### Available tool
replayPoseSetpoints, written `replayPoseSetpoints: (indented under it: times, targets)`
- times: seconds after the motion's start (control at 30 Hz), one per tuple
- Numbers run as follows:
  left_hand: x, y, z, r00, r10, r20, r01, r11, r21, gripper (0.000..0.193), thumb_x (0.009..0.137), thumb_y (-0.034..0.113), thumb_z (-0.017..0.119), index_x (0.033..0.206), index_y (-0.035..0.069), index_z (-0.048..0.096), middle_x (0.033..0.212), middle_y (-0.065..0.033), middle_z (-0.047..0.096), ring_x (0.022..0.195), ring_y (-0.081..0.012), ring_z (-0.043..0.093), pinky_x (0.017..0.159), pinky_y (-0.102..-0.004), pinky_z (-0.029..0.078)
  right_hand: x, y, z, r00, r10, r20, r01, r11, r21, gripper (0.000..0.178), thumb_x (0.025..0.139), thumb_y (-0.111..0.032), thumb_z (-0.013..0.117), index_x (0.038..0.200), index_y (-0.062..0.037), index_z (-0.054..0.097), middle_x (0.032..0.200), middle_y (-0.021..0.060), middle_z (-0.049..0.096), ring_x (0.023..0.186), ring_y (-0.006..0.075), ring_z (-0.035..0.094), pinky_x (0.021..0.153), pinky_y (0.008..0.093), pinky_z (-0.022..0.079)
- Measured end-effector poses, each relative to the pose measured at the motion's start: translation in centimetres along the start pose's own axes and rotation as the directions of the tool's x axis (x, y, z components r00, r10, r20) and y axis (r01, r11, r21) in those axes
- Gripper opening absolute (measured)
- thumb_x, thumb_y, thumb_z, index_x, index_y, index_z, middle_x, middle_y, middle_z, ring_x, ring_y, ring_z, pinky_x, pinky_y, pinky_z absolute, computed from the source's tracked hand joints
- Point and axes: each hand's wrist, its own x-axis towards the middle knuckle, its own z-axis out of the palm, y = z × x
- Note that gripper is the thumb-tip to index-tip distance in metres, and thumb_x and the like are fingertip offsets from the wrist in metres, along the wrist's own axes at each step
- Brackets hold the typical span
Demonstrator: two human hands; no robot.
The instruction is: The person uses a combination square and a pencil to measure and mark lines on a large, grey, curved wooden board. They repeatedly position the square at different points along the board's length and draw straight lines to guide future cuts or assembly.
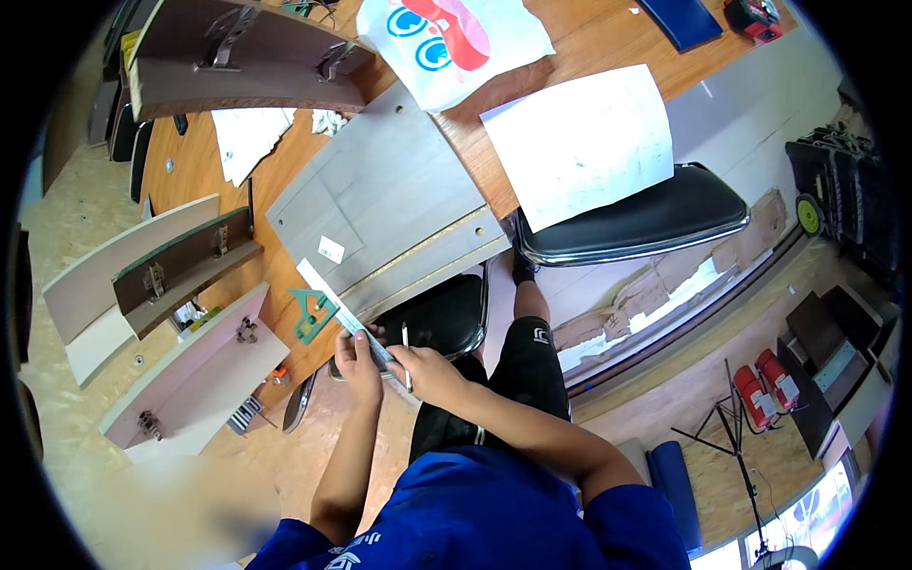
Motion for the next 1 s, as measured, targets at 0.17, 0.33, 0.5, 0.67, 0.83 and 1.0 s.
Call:
replayPoseSetpoints:
  times: [0.17, 0.33, 0.5, 0.67, 0.83, 1.0]
  targets:
    - [1.7, 2.6, -4.1, 0.967, 0.255, -0.011, -0.226, 0.875, 0.428, 0.012, 0.101, 0.008, 0.063, 0.106, -0.003, 0.063, 0.098, -0.0104, 0.069, 0.090, -0.0157, 0.068, 0.084, -0.0279, 0.055, -0.2, 1.0, -1.2, 0.997, 0.052, 0.052, -0.046, 0.994, -0.100, 0.023, 0.099, -0.019, 0.064, 0.114, -0.0038, 0.055, 0.084, 0.0231, 0.066, 0.077, 0.0453, 0.066, 0.064, 0.0528, 0.052]
    - [6.6, 5.9, -2.8, 0.823, 0.421, 0.382, -0.549, 0.416, 0.725, 0.032, 0.089, 0.001, 0.071, 0.119, -0.002, 0.059, 0.109, -0.0149, 0.067, 0.103, -0.0311, 0.065, 0.093, -0.0379, 0.050, 1.9, 0.8, -0.8, 0.995, 0.063, -0.083, -0.068, 0.996, -0.058, 0.022, 0.097, -0.013, 0.066, 0.113, -0.0022, 0.055, 0.083, 0.0244, 0.065, 0.077, 0.0464, 0.066, 0.064, 0.0529, 0.052]
    - [12.0, 7.7, -2.2, 0.858, 0.400, 0.322, -0.489, 0.444, 0.751, 0.053, 0.090, 0.014, 0.075, 0.136, -0.003, 0.053, 0.136, -0.0202, 0.058, 0.130, -0.0353, 0.054, 0.110, -0.0418, 0.041, 2.1, 1.9, -1.0, 0.996, 0.069, -0.058, -0.076, 0.991, -0.114, 0.018, 0.101, -0.018, 0.060, 0.102, -0.0028, 0.050, 0.081, 0.0232, 0.065, 0.074, 0.0457, 0.066, 0.062, 0.0528, 0.052]
    - [15.8, 4.7, -4.9, 0.826, 0.099, 0.555, -0.528, 0.476, 0.703, 0.071, 0.084, 0.023, 0.083, 0.142, -0.001, 0.050, 0.138, -0.0208, 0.060, 0.131, -0.0363, 0.055, 0.110, -0.0442, 0.043, 0.5, 3.5, 0.0, 0.990, 0.134, -0.033, -0.138, 0.979, -0.149, 0.019, 0.101, -0.020, 0.060, 0.102, -0.0037, 0.050, 0.081, 0.0233, 0.065, 0.076, 0.0445, 0.067, 0.064, 0.0539, 0.052]
    - [16.4, 3.2, -2.8, 0.781, 0.108, 0.615, -0.581, 0.485, 0.654, 0.065, 0.078, 0.024, 0.088, 0.134, 0.006, 0.061, 0.122, -0.0126, 0.064, 0.106, -0.0301, 0.063, 0.087, -0.0392, 0.053, -0.4, 3.5, -0.5, 0.967, 0.251, 0.029, -0.234, 0.931, -0.280, 0.023, 0.101, -0.021, 0.061, 0.113, -0.0024, 0.054, 0.084, 0.0233, 0.066, 0.079, 0.0424, 0.069, 0.067, 0.0529, 0.055]
    - [15.1, 3.1, -1.3, 0.783, 0.123, 0.610, -0.595, 0.433, 0.677, 0.065, 0.078, 0.025, 0.088, 0.135, 0.006, 0.062, 0.124, -0.0147, 0.061, 0.106, -0.0309, 0.064, 0.088, -0.0385, 0.054, -1.2, 3.9, -0.9, 0.970, 0.241, -0.026, -0.234, 0.902, -0.364, 0.047, 0.096, -0.024, 0.066, 0.134, -0.0003, 0.052, 0.093, 0.0241, 0.067, 0.080, 0.0418, 0.070, 0.067, 0.0516, 0.057]
